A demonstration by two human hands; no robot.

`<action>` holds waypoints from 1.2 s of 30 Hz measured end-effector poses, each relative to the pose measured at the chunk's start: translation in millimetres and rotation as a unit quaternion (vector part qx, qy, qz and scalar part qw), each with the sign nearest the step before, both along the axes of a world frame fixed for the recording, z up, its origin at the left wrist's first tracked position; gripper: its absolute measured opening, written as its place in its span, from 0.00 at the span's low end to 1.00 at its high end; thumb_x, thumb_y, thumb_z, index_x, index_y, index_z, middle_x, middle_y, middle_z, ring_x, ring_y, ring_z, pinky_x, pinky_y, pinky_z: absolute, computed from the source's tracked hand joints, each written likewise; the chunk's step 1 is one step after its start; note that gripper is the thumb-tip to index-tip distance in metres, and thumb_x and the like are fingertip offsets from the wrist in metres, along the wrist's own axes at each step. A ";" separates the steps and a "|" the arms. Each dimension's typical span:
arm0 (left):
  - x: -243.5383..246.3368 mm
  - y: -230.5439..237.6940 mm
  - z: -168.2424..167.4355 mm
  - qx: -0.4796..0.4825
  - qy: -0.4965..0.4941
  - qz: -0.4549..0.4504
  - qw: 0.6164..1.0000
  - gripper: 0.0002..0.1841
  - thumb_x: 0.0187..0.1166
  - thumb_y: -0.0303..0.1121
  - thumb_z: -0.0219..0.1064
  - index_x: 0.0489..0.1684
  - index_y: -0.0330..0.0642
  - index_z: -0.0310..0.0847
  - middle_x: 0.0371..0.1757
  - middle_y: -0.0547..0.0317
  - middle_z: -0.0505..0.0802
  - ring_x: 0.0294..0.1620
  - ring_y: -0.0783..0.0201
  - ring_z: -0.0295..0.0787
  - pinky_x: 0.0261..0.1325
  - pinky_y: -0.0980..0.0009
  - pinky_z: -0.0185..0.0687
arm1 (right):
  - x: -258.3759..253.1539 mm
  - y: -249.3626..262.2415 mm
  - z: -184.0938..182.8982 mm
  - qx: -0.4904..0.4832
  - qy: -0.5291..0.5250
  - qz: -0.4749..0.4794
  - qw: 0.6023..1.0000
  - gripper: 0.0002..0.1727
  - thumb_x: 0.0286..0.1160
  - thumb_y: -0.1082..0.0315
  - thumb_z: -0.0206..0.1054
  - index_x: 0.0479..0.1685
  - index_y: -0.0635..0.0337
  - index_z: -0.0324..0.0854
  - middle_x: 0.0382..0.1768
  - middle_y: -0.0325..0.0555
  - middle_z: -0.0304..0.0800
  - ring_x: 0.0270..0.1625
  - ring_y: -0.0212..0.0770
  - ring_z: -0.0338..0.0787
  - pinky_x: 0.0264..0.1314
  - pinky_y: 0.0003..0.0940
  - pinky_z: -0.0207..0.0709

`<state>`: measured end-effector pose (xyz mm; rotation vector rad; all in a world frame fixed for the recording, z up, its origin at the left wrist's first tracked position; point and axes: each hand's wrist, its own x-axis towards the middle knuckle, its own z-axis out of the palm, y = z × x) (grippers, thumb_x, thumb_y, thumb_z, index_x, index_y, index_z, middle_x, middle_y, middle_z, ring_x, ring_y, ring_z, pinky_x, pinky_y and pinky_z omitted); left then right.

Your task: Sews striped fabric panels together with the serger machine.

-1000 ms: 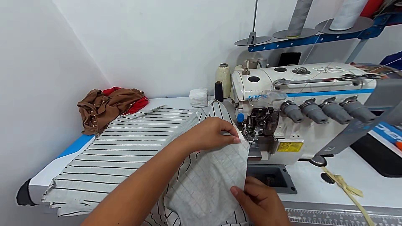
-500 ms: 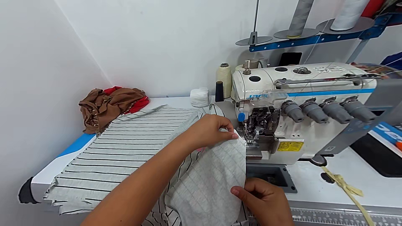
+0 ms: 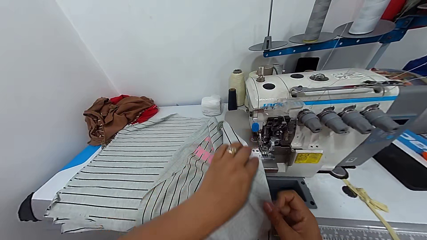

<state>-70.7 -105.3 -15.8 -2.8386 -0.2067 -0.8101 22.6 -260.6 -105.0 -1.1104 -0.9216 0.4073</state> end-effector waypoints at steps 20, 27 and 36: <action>14.3 -9.5 -8.4 -0.180 0.030 -0.025 0.983 0.21 0.90 0.41 0.55 0.70 0.38 0.82 0.74 0.42 0.86 0.82 0.46 0.77 0.82 0.47 0.70 | 19.3 -3.7 -5.2 0.062 -0.032 -0.035 0.997 0.13 0.76 0.73 0.70 0.38 0.40 0.74 0.29 0.17 0.83 0.31 0.13 0.82 0.36 0.10 0.80; 34.0 49.2 20.5 -0.298 0.084 -0.073 0.948 0.17 0.91 0.33 0.53 0.69 0.32 0.76 0.62 0.43 0.90 0.61 0.52 0.89 0.66 0.52 0.82 | 32.1 37.7 13.0 0.047 -0.039 -0.089 0.994 0.12 0.74 0.70 0.69 0.30 0.46 0.69 0.17 0.21 0.73 0.18 0.14 0.71 0.21 0.08 0.65; -63.0 27.8 -37.0 -0.275 -0.082 0.140 0.948 0.34 0.68 0.58 0.75 0.56 0.33 0.86 0.52 0.40 0.91 0.55 0.40 0.89 0.57 0.37 0.83 | 11.8 -22.6 -4.0 -0.047 -0.245 -0.012 0.968 0.12 0.80 0.65 0.71 0.36 0.66 0.80 0.36 0.53 0.92 0.42 0.37 0.92 0.49 0.33 0.86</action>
